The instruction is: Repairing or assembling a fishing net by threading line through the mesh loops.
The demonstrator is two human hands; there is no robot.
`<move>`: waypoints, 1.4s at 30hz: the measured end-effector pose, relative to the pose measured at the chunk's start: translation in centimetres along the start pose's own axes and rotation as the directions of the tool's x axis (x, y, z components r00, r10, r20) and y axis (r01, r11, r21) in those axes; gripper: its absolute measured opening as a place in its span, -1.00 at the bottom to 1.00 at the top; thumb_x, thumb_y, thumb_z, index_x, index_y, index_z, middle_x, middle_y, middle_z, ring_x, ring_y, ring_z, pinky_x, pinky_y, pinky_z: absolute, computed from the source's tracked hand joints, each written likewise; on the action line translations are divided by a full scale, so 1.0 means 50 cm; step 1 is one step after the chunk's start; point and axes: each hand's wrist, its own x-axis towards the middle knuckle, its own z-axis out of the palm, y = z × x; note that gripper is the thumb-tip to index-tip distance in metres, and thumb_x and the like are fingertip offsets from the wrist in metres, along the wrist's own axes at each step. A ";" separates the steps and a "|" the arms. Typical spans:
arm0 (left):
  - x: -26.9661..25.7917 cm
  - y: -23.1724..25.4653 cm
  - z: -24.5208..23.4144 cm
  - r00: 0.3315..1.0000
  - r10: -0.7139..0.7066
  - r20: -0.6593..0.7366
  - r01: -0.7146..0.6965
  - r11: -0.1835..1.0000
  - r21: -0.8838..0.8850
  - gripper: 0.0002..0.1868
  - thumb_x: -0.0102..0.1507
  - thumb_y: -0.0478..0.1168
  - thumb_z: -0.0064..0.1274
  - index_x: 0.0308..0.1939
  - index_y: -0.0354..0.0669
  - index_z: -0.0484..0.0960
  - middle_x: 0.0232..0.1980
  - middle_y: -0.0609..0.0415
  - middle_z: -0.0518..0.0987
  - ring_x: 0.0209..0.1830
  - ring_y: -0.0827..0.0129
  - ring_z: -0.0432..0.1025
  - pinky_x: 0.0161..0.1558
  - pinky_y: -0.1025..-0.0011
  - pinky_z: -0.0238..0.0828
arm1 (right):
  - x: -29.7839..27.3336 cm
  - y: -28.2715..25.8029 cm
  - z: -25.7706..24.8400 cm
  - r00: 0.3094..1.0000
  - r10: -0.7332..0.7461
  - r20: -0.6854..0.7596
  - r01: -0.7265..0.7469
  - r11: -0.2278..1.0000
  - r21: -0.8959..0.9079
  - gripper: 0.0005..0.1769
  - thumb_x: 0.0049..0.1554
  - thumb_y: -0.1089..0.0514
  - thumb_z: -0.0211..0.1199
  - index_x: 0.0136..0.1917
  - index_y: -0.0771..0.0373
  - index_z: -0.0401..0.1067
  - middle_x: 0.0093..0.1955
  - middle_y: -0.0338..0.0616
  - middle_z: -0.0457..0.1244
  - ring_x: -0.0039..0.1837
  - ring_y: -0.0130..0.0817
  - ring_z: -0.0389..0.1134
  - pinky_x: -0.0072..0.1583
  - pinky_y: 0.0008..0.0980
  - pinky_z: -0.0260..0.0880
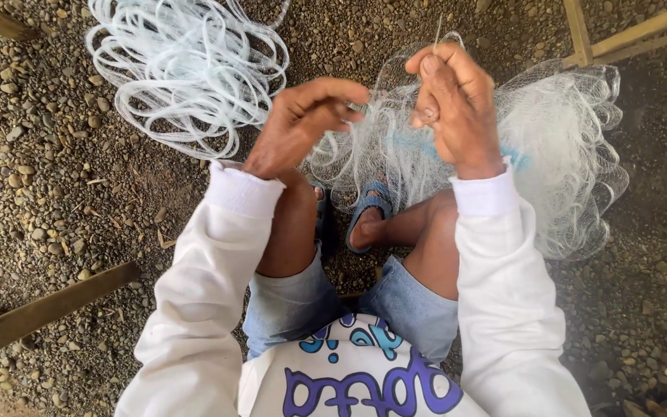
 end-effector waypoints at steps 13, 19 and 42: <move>-0.019 -0.310 -0.210 0.964 -0.064 -0.257 0.238 0.636 0.734 -0.81 0.28 -0.28 -0.20 -0.36 -0.29 0.46 -0.56 0.06 0.45 -0.72 0.49 0.23 -0.69 0.58 0.12 | -0.024 -0.059 -0.059 1.000 0.010 0.026 -0.005 0.986 -0.165 -0.81 0.28 0.08 -0.12 -0.02 0.23 0.22 -0.48 -0.37 -0.04 -0.47 -0.65 -0.06 -0.37 -0.69 0.19; 0.043 -0.295 -0.197 0.722 -0.595 -0.353 0.584 0.251 0.772 -0.42 0.30 0.25 -0.44 -0.68 0.01 0.12 -0.69 0.29 0.04 -0.77 0.53 -0.05 -0.64 0.53 0.04 | -0.052 -0.086 -0.037 0.998 0.060 -0.002 -0.060 0.994 -0.088 -0.79 0.24 0.06 -0.09 -0.09 0.23 0.22 -0.58 -0.37 -0.11 -0.52 -0.66 -0.13 -0.38 -0.67 0.14; 0.149 -0.112 -0.161 0.948 -0.273 -0.164 0.315 0.883 0.349 -0.84 0.29 -0.35 -0.33 -0.28 -0.24 0.40 -0.54 0.10 0.49 -0.71 0.57 0.35 -0.70 0.73 0.38 | -0.033 -0.049 -0.058 0.992 0.010 -0.122 -0.020 0.996 -0.082 -0.73 0.22 -0.01 -0.05 -0.11 0.24 0.17 -0.59 -0.34 -0.14 -0.55 -0.62 -0.14 -0.42 -0.63 0.06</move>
